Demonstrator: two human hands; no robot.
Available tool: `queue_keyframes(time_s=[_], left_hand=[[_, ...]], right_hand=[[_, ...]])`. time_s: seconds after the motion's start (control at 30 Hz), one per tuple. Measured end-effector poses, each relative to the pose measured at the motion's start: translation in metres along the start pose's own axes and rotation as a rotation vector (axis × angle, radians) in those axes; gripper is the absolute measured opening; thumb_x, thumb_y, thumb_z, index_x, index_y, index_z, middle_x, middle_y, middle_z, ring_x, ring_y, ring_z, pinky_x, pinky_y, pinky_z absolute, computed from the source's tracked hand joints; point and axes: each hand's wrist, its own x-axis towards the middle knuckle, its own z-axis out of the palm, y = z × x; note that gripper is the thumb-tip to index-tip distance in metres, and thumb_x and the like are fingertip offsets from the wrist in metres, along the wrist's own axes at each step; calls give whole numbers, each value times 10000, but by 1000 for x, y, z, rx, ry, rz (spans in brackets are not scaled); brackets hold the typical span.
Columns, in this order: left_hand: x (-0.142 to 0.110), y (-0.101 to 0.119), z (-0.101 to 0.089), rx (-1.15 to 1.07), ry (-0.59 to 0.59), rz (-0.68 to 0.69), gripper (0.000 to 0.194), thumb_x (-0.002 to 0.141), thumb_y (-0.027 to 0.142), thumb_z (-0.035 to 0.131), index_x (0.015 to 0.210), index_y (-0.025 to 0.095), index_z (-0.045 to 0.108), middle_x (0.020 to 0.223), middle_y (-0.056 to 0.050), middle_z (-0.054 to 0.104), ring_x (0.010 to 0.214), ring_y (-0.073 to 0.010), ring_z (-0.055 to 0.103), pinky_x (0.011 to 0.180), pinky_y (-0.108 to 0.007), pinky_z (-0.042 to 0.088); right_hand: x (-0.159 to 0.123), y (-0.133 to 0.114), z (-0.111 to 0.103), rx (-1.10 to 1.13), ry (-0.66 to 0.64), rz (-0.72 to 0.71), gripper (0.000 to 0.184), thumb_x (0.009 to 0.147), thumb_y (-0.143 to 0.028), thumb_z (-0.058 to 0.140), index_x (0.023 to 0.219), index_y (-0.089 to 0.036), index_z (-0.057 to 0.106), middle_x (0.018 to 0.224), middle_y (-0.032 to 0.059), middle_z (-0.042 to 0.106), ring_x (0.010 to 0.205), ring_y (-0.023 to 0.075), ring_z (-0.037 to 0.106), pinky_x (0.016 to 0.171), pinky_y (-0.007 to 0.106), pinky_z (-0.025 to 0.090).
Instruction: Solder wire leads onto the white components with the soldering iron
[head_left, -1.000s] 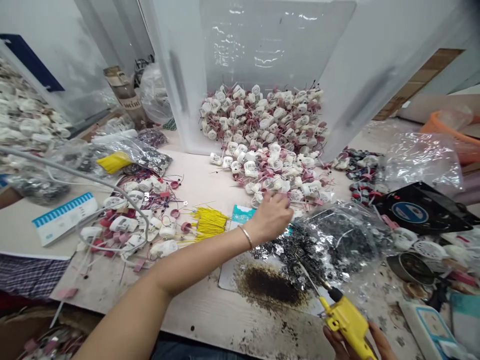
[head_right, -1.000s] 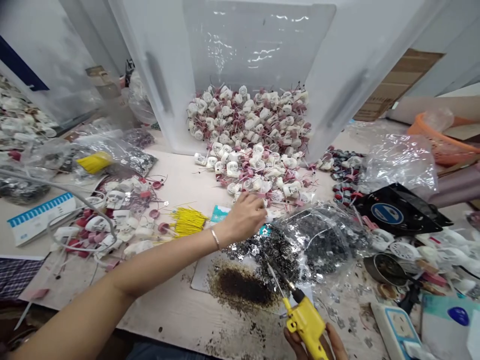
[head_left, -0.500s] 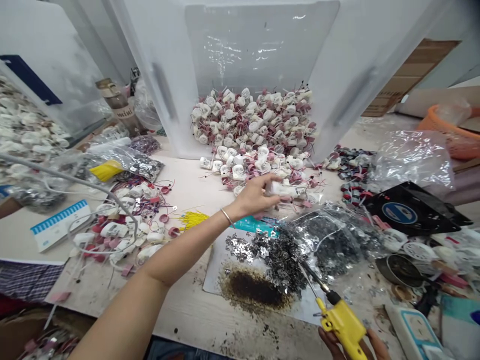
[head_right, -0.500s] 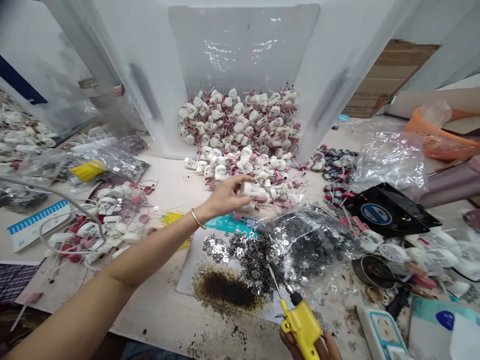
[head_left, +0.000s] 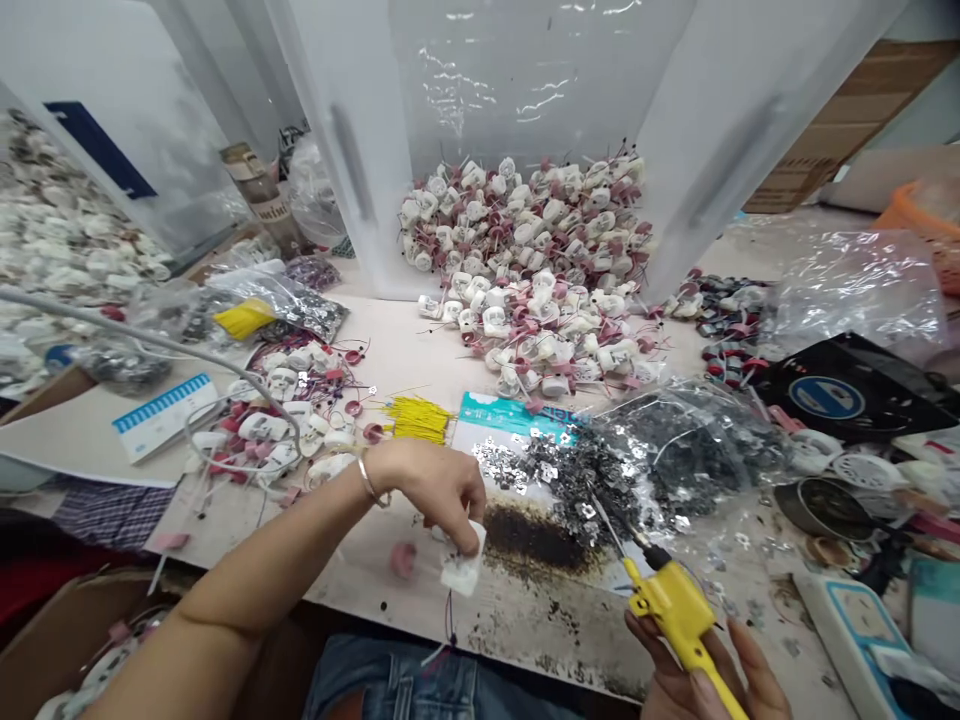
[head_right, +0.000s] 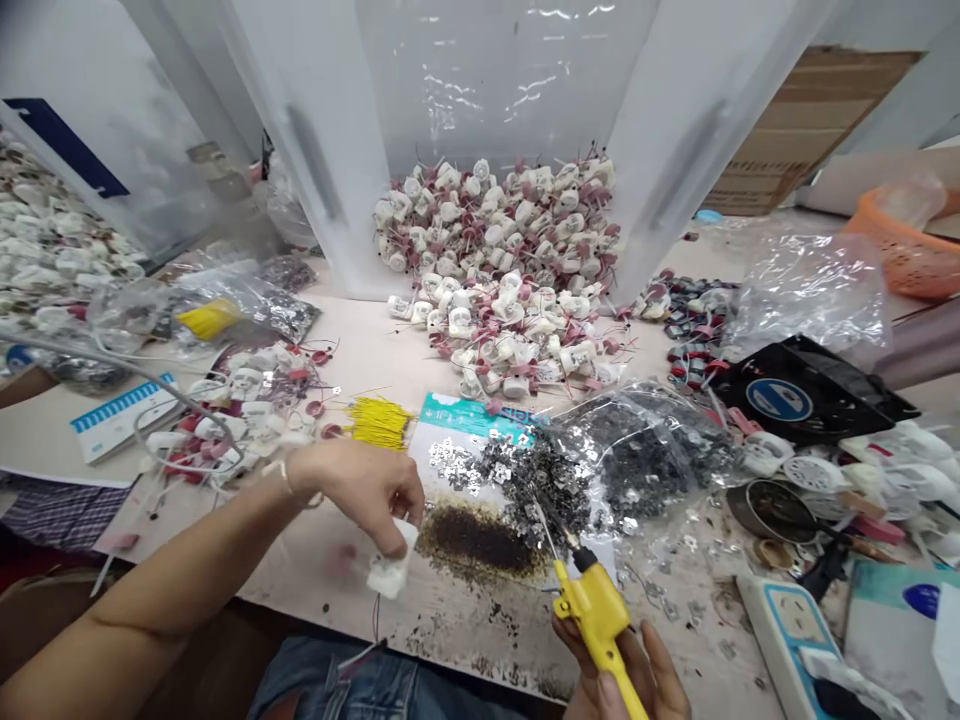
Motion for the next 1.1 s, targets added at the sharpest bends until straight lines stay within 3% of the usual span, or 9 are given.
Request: queue_keyframes(time_s=[0.1, 0.23, 0.33, 0.43, 0.53, 0.67, 0.83, 1.0, 1.1], left_hand=[[14, 2, 21, 181, 67, -101, 209, 685, 375, 717, 701, 167, 733, 545, -12, 640, 477, -136, 559, 443, -217, 349], [10, -2, 39, 312, 366, 56, 356, 713, 466, 745, 918, 175, 736, 810, -67, 720, 722, -192, 638, 562, -235, 402], [-13, -10, 56, 317, 625, -14, 249, 847, 381, 632, 926, 163, 722, 857, -85, 712, 794, -210, 650, 643, -260, 430], [-33, -23, 83, 323, 596, -138, 186, 854, 302, 618, 791, 157, 716, 739, -72, 685, 733, -219, 645, 636, -278, 435], [-37, -37, 113, 339, 544, -72, 103, 775, 216, 703, 869, 174, 704, 905, -77, 673, 882, -233, 631, 747, -291, 461], [-35, -53, 134, 359, 594, 5, 116, 879, 169, 562, 824, 170, 665, 915, -73, 646, 881, -203, 608, 775, -287, 452], [-47, -52, 127, 203, 611, -69, 120, 801, 100, 541, 764, 168, 633, 699, -23, 661, 645, -160, 598, 591, -237, 404], [-25, -32, 124, -297, 870, 167, 58, 787, 165, 603, 781, 150, 658, 782, -31, 696, 698, -128, 614, 669, -214, 460], [1, -24, 130, -601, 862, 254, 66, 759, 203, 669, 748, 138, 675, 804, -46, 721, 720, -133, 635, 672, -215, 479]], right_hand=[[-13, -3, 20, -12, 44, 22, 376, 755, -146, 676, 1116, -244, 643, 965, -12, 726, 806, 162, 718, 678, 302, 626], [-26, -3, 28, -133, -8, -29, 504, 762, -130, 681, 1217, -313, 567, 1014, -23, 701, 857, 149, 704, 680, 290, 620], [-31, -1, 35, -390, -218, -203, 216, 773, -100, 655, 947, -227, 641, 1190, 31, 619, 981, 170, 670, 714, 279, 610], [-32, 7, 55, -550, -513, -362, 169, 808, -84, 595, 692, -186, 528, 1261, 62, 544, 1052, 174, 636, 792, 274, 585], [-31, 24, 83, -611, -670, -576, 153, 802, -67, 597, 753, -191, 522, 1249, 79, 501, 1070, 163, 617, 818, 258, 571], [-25, 46, 105, -667, -766, -642, 129, 812, -66, 575, 850, -190, 578, 1275, 111, 467, 1133, 214, 594, 879, 331, 566], [-11, 44, 89, -677, -797, -664, 141, 784, -53, 582, 792, -193, 560, 1252, 99, 480, 1077, 190, 615, 814, 286, 585], [-8, 34, 59, -669, -788, -702, 199, 777, -30, 576, 856, -213, 584, 1251, 66, 498, 1111, 190, 602, 795, 272, 591], [-20, 27, 56, -648, -682, -657, 197, 750, -28, 631, 812, -193, 543, 1260, 82, 479, 1094, 189, 612, 829, 280, 582]])
